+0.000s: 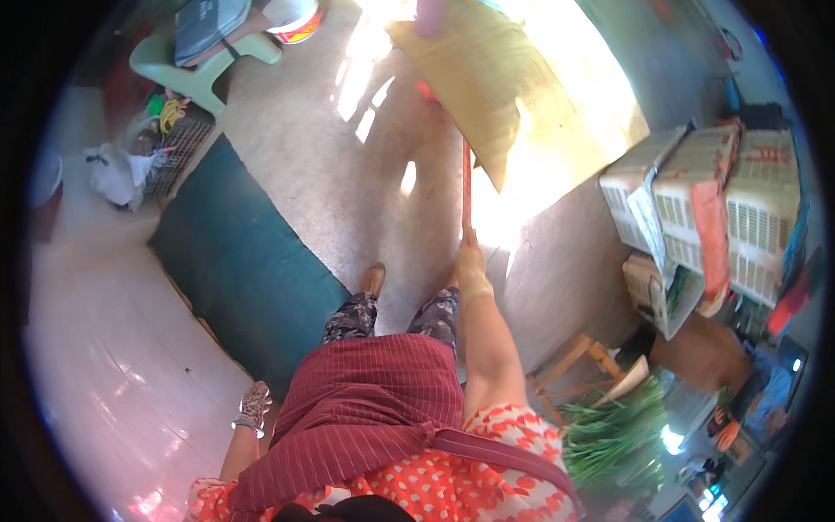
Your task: The person sweeps debris on a tiled floor using a red broom and a dustpan. They move a green mat aside, sweep the area, then replace the mat and continue sweeping around crates and boxes.
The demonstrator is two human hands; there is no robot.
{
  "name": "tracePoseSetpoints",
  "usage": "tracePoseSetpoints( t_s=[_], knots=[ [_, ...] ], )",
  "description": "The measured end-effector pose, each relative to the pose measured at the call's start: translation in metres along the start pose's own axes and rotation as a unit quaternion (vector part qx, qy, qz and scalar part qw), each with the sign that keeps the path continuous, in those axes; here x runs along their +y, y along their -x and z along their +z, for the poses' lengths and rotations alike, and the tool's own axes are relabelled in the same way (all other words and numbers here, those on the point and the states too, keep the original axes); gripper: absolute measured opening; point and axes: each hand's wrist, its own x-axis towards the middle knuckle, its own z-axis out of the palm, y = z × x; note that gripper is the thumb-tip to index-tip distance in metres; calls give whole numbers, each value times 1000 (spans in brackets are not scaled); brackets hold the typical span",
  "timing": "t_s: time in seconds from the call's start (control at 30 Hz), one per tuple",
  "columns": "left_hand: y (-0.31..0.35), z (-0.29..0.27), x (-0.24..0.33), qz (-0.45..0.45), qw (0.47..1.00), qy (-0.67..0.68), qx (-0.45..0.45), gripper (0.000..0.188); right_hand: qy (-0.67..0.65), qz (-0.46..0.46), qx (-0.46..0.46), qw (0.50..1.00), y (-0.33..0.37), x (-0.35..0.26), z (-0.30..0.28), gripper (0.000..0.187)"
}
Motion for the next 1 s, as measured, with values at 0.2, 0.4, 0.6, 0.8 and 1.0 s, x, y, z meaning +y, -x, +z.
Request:
tracePoseSetpoints(
  t_s=[0.2,0.4,0.6,0.8,1.0],
  knots=[
    [-7,7,38,5,999,32,-38,28,269,-164,31,949,55,70,-51,44],
    [1,34,93,51,991,42,-115,24,365,-25,-34,930,166,163,-135,41],
    [6,56,144,53,992,-60,-94,18,441,29,89,893,218,195,-239,35],
    [15,81,182,97,977,-136,-131,9,214,75,139,964,262,248,-217,36],
    [21,109,209,132,961,-206,-132,24,-58,-16,173,983,313,298,-109,42]
  ],
)
